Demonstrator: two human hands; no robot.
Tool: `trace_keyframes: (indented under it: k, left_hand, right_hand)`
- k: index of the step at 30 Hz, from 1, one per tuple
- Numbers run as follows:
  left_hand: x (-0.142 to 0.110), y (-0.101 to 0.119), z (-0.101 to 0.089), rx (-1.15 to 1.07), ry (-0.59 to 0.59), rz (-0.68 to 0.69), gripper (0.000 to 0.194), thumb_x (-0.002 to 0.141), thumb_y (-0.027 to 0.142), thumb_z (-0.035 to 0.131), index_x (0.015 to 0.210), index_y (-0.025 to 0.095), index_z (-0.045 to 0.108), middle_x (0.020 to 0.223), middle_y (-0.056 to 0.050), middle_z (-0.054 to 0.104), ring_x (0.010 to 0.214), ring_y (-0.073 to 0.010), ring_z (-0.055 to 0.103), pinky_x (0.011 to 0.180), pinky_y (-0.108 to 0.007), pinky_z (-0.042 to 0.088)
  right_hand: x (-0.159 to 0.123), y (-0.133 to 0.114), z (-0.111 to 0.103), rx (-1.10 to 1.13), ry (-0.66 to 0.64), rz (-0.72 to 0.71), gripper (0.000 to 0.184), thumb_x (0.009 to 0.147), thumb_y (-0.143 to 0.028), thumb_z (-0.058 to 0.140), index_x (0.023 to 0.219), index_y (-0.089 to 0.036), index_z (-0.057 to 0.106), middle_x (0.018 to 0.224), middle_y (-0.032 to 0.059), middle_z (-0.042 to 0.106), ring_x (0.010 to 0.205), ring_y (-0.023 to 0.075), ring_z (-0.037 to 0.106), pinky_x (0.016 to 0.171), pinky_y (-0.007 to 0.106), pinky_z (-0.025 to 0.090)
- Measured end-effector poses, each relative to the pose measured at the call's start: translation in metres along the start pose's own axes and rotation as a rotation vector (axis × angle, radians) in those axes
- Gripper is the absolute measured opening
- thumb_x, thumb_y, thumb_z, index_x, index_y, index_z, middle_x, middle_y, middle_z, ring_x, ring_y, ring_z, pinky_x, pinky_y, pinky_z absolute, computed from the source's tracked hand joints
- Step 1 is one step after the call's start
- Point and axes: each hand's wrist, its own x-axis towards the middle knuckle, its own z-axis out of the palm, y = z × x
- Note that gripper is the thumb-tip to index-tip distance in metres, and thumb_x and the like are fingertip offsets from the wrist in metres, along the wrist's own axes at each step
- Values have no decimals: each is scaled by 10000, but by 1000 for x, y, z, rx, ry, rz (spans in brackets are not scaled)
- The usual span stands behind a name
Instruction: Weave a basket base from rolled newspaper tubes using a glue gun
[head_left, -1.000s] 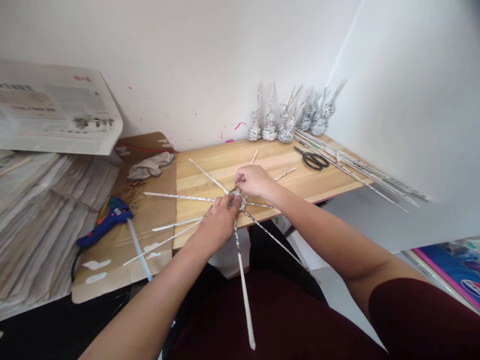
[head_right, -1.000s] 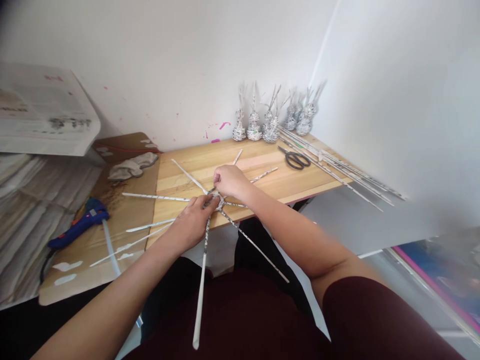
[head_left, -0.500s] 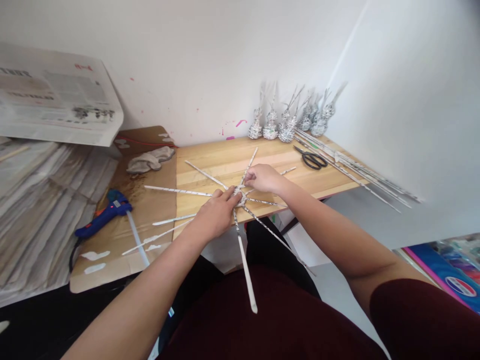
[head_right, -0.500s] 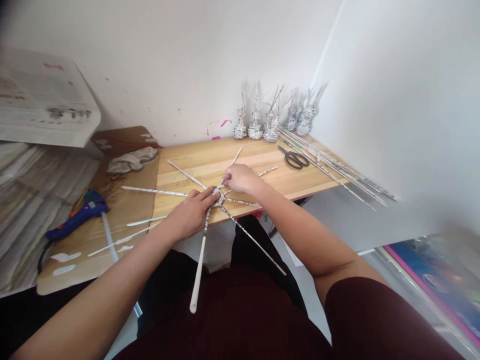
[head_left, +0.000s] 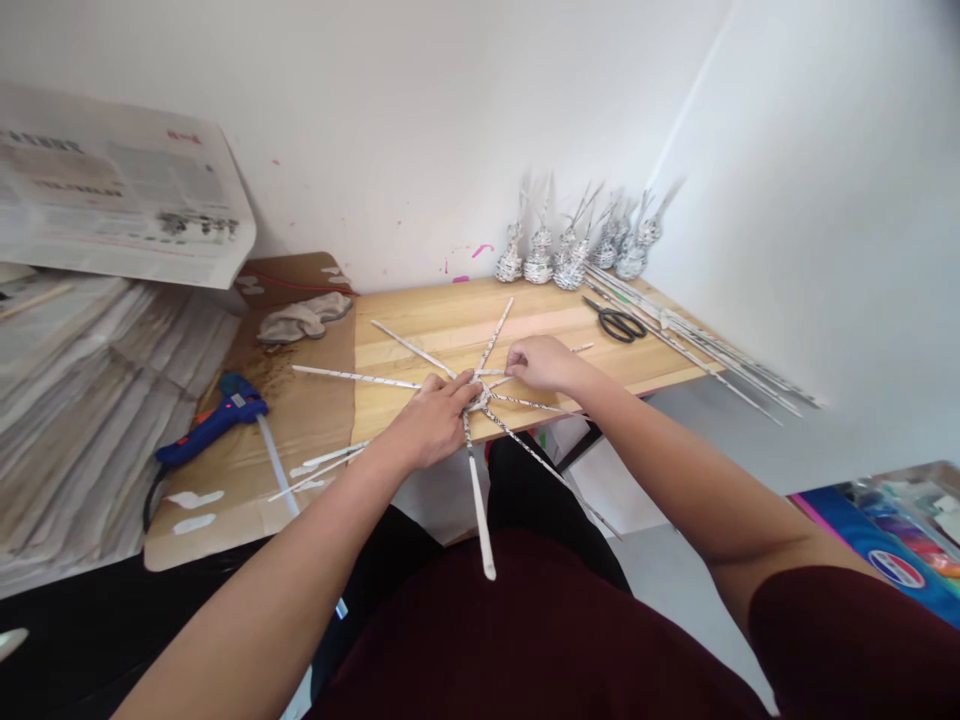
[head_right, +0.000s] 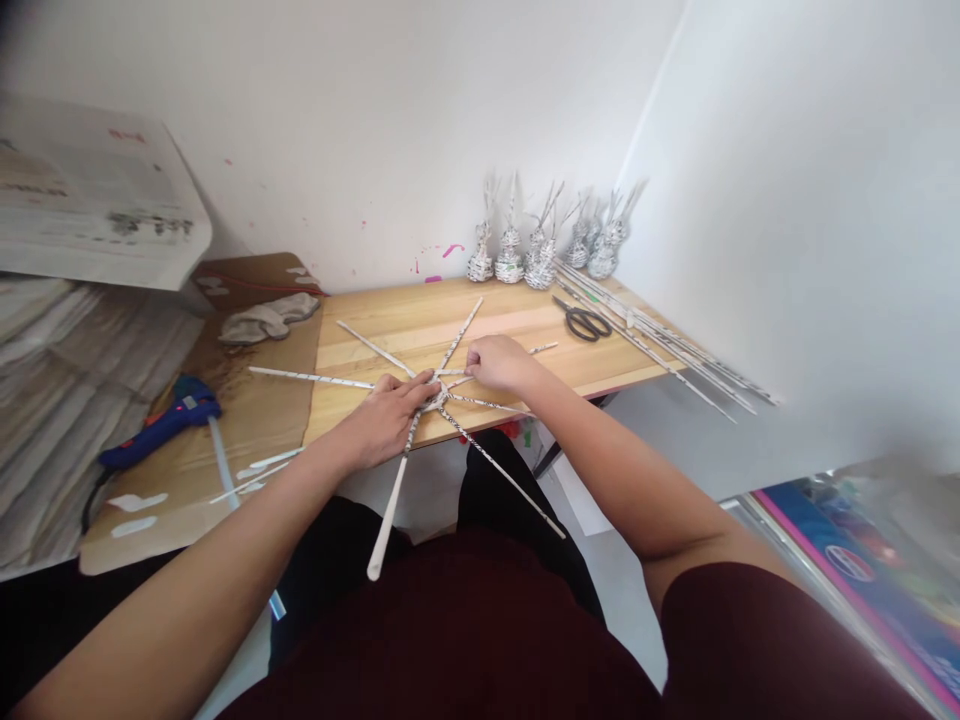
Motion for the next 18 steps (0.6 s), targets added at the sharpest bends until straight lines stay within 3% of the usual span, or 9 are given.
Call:
trace_keyframes:
  k: [8,14,16,18]
  left_hand:
    - [0,0,0,-58,41,-100,536,849,103,399,1373,193,469,1541,-89,419,1317,-272,447,1072,-445,353]
    - [-1,6,-4,-66,32,-154,494,878,144,419,1364,202,485,1548,-72,411,1228,-283,487,1045,-447,391]
    - [-1,6,-3,-57,39,-143,498,861,119,411,1346,196,493,1543,-71,415,1232,-272,489,1047,-438,390]
    - [0,6,-2,-50,58,-137,503,843,105,413,1330,198,499,1532,-66,427,1235,-264,491,1048,-428,390]
  right_hand:
    - [-15,16,-9,-41,-2,-6,199,851,-364,681,926,-182,714,937,55,748,846,184,651,714,255,424]
    - [-33,31,-27,-115,-125,125,136,817,-275,678,919,-185,692,999,78,734,896,223,653,706,274,429]
    - [-40,33,-33,-105,-156,170,211,805,-223,658,1011,-180,672,1020,87,731,893,229,657,702,278,434]
    - [-47,33,-37,-49,-171,183,398,791,-200,653,1186,-172,611,1020,83,732,885,222,662,697,269,440]
